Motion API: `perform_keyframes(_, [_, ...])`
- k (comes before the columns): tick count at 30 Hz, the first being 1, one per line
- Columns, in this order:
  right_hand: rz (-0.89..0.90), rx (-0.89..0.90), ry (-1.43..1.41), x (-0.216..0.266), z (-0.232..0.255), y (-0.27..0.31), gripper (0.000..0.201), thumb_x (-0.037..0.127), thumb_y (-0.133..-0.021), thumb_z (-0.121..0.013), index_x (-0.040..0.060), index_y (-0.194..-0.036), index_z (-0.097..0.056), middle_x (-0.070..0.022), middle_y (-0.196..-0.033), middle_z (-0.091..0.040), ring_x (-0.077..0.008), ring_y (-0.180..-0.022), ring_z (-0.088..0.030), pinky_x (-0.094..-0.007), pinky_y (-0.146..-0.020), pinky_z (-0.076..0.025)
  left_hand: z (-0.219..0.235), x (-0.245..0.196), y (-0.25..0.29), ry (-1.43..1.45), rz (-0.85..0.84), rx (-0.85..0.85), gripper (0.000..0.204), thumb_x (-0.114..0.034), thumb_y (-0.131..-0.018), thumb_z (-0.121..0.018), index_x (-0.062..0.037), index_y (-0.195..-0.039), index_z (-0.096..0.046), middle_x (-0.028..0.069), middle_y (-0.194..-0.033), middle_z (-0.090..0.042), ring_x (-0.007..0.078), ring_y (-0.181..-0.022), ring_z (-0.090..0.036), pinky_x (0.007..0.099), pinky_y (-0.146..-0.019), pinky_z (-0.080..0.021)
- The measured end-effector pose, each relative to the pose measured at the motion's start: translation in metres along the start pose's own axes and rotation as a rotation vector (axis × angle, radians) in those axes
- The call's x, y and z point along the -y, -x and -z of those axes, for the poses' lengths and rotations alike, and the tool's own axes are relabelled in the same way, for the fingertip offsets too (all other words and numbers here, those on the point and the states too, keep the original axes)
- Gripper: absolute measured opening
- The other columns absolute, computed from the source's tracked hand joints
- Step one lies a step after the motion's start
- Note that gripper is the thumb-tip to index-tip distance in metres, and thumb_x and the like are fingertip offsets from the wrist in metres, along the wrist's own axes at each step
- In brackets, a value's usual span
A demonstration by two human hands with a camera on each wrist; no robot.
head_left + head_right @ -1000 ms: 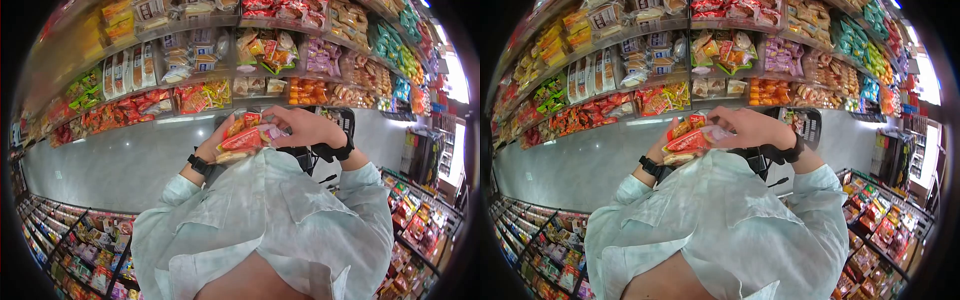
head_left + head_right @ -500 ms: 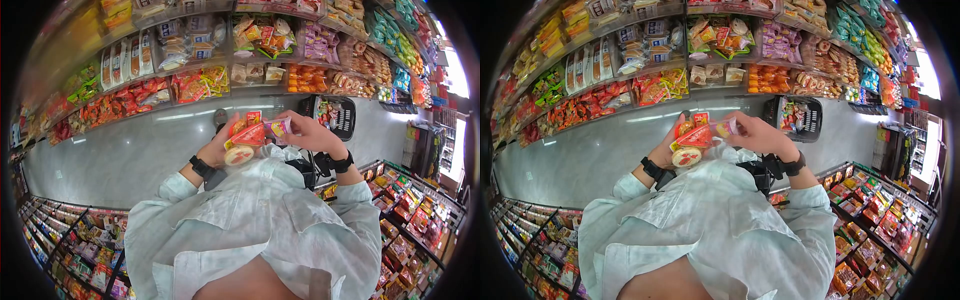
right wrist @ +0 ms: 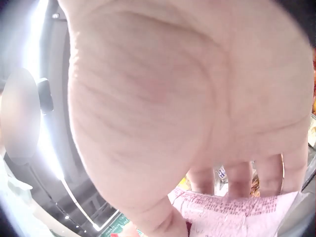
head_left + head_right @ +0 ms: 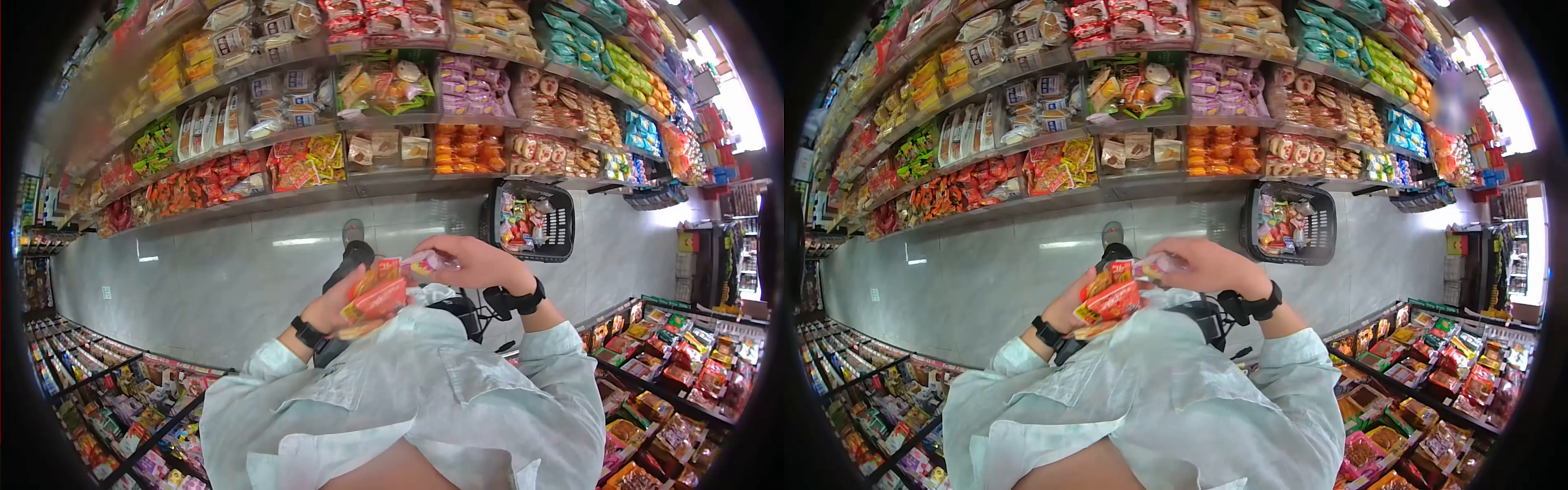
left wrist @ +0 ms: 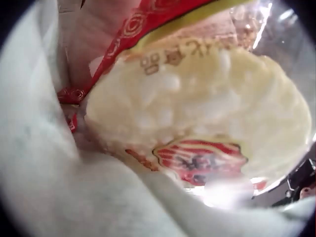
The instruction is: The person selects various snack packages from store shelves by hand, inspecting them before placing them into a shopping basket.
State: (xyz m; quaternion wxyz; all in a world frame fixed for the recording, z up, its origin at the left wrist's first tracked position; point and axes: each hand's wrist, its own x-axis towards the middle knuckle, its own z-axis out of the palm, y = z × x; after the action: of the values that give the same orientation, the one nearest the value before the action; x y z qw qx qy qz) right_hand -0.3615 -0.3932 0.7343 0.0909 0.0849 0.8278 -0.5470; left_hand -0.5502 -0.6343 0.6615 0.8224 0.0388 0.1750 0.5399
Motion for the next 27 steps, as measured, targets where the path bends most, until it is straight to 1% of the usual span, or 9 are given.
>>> perform_keyframes(3, [0.044, 0.098, -0.098, -0.010, -0.011, 0.029, 0.043, 0.016, -0.095, -0.072, 0.0090, -0.137, -0.063, -0.0082, -0.121, -0.071, -0.0224, -0.105, -0.069, -0.0337, -0.091, -0.054, -0.025, 0.031, 0.023, -0.243, 0.091, 0.029, 0.081, -0.063, -0.104, -0.051, -0.0047, -0.158, -0.037, 0.0154, -0.158, -0.046, 0.0278, -0.141, -0.053, 0.0411, -0.104, -0.053])
perform_keyframes(6, [-0.028, 0.165, -0.223, -0.015, -0.018, 0.047, 0.042, 0.022, -0.096, -0.072, 0.0112, -0.135, -0.063, -0.0085, -0.117, -0.072, -0.0209, -0.103, -0.069, -0.0342, -0.091, -0.055, -0.033, 0.062, 0.035, -0.303, 0.019, -0.101, 0.086, -0.062, -0.101, -0.058, -0.0040, -0.161, -0.033, 0.0216, -0.163, -0.037, 0.0347, -0.145, -0.049, 0.0406, -0.106, -0.054])
perform_keyframes(7, [-0.010, 0.153, -0.253, -0.012, -0.021, 0.051, 0.044, 0.022, -0.095, -0.073, 0.0111, -0.136, -0.062, -0.0079, -0.115, -0.073, -0.0194, -0.100, -0.069, -0.0347, -0.090, -0.055, -0.037, 0.069, 0.039, -0.189, 0.012, -0.105, 0.093, -0.059, -0.095, -0.070, -0.0021, -0.158, -0.035, 0.0186, -0.163, -0.036, 0.0340, -0.148, -0.046, 0.0414, -0.104, -0.056])
perform_keyframes(10, [-0.012, 0.117, -0.227, -0.018, -0.031, 0.062, 0.044, 0.016, -0.097, -0.072, 0.0093, -0.139, -0.061, -0.0070, -0.120, -0.072, -0.0146, -0.103, -0.068, -0.0319, -0.089, -0.055, -0.042, 0.084, 0.047, -0.355, 0.046, -0.071, 0.104, -0.063, -0.086, -0.079, -0.0007, -0.157, -0.037, 0.0165, -0.163, -0.036, 0.0315, -0.144, -0.049, 0.0418, -0.105, -0.054])
perform_keyframes(12, [-0.035, 0.074, -0.262, -0.022, -0.039, 0.066, 0.048, 0.022, -0.093, -0.074, 0.0099, -0.137, -0.060, -0.0084, -0.113, -0.073, -0.0190, -0.097, -0.070, -0.0340, -0.087, -0.055, -0.056, 0.086, 0.051, -0.440, 0.099, -0.076, 0.111, -0.071, -0.079, -0.080, 0.0006, -0.154, -0.041, 0.0147, -0.160, -0.039, 0.0262, -0.140, -0.050, 0.0412, -0.109, -0.049])
perform_keyframes(19, [-0.092, 0.128, -0.201, 0.011, -0.056, 0.062, 0.048, 0.019, -0.096, -0.076, 0.0063, -0.139, -0.059, -0.0090, -0.119, -0.073, -0.0182, -0.110, -0.070, -0.0365, -0.101, -0.056, -0.051, 0.095, 0.062, -0.876, -0.022, 0.133, 0.107, -0.077, -0.080, -0.075, 0.0005, -0.149, -0.049, 0.0149, -0.153, -0.047, 0.0261, -0.144, -0.043, 0.0392, -0.121, -0.028])
perform_keyframes(22, [-0.107, 0.151, -0.205, 0.029, -0.068, 0.051, 0.048, 0.020, -0.095, -0.078, 0.0049, -0.137, -0.059, -0.0093, -0.120, -0.073, -0.0183, -0.112, -0.069, -0.0367, -0.103, -0.054, -0.043, 0.101, 0.084, -0.756, -0.041, 0.040, 0.110, -0.078, -0.079, -0.075, 0.0012, -0.149, -0.048, 0.0142, -0.152, -0.048, 0.0254, -0.144, -0.044, 0.0377, -0.121, -0.029])
perform_keyframes(23, [-0.106, 0.157, -0.209, 0.036, -0.073, 0.046, 0.048, 0.020, -0.095, -0.078, 0.0043, -0.136, -0.060, -0.0094, -0.120, -0.073, -0.0181, -0.113, -0.069, -0.0366, -0.104, -0.054, -0.036, 0.104, 0.095, -0.711, -0.090, 0.079, 0.093, -0.064, -0.090, -0.072, -0.0010, -0.153, -0.044, 0.0113, -0.154, -0.047, 0.0229, -0.145, -0.041, 0.0373, -0.120, -0.029])
perform_keyframes(27, [-0.060, 0.233, -0.198, 0.064, -0.092, 0.018, 0.045, 0.018, -0.095, -0.079, 0.0014, -0.132, -0.060, -0.0090, -0.120, -0.073, -0.0152, -0.111, -0.068, -0.0356, -0.106, -0.052, -0.029, 0.117, 0.142, -0.586, -0.176, 0.026, 0.083, -0.054, -0.093, -0.071, -0.0012, -0.152, -0.046, 0.0114, -0.153, -0.048, 0.0225, -0.142, -0.044, 0.0367, -0.119, -0.031])
